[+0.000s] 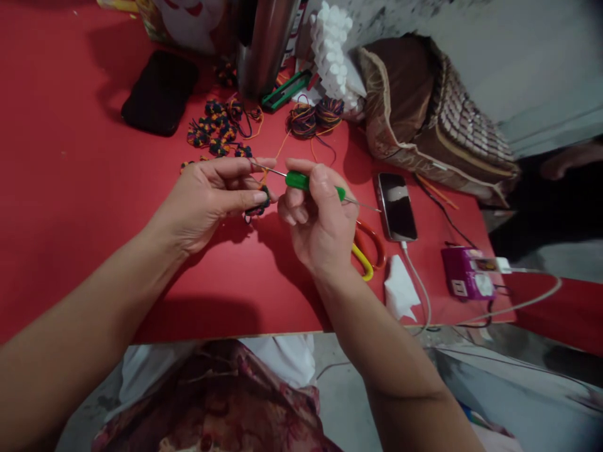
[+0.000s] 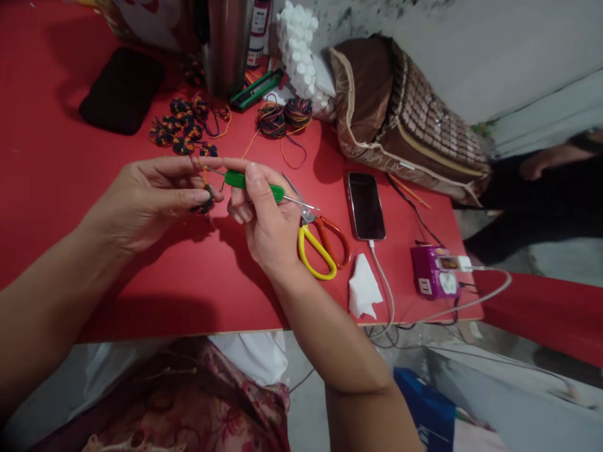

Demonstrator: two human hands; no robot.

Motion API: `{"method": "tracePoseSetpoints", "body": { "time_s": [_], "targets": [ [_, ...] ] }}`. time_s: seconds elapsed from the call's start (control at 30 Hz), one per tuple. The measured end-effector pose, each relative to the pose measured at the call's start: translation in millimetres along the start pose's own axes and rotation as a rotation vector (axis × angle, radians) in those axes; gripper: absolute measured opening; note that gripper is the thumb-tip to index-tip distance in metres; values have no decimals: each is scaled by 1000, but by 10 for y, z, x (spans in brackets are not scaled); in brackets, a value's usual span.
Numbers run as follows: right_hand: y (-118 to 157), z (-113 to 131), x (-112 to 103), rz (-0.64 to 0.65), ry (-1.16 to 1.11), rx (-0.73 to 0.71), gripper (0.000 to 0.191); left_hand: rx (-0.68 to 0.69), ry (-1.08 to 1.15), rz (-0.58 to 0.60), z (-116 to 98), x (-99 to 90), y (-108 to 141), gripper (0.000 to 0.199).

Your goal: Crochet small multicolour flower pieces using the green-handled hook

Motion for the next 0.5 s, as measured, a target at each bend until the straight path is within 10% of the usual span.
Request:
{"method": "tracePoseSetpoints", "body": {
  "time_s": [0.5],
  "targets": [
    [45, -46, -12, 23, 139, -39, 32, 78, -54, 65, 55, 100, 47, 32]
  ]
}}
Point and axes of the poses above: each hand's wrist, its own y-axis away from the middle knuckle, its own x-axis out of the palm, z = x × y, the point moved 2 cm from there along -y, towards the middle knuckle, and after that the axes turned 7 degrees about y, right-handed, at the moved point
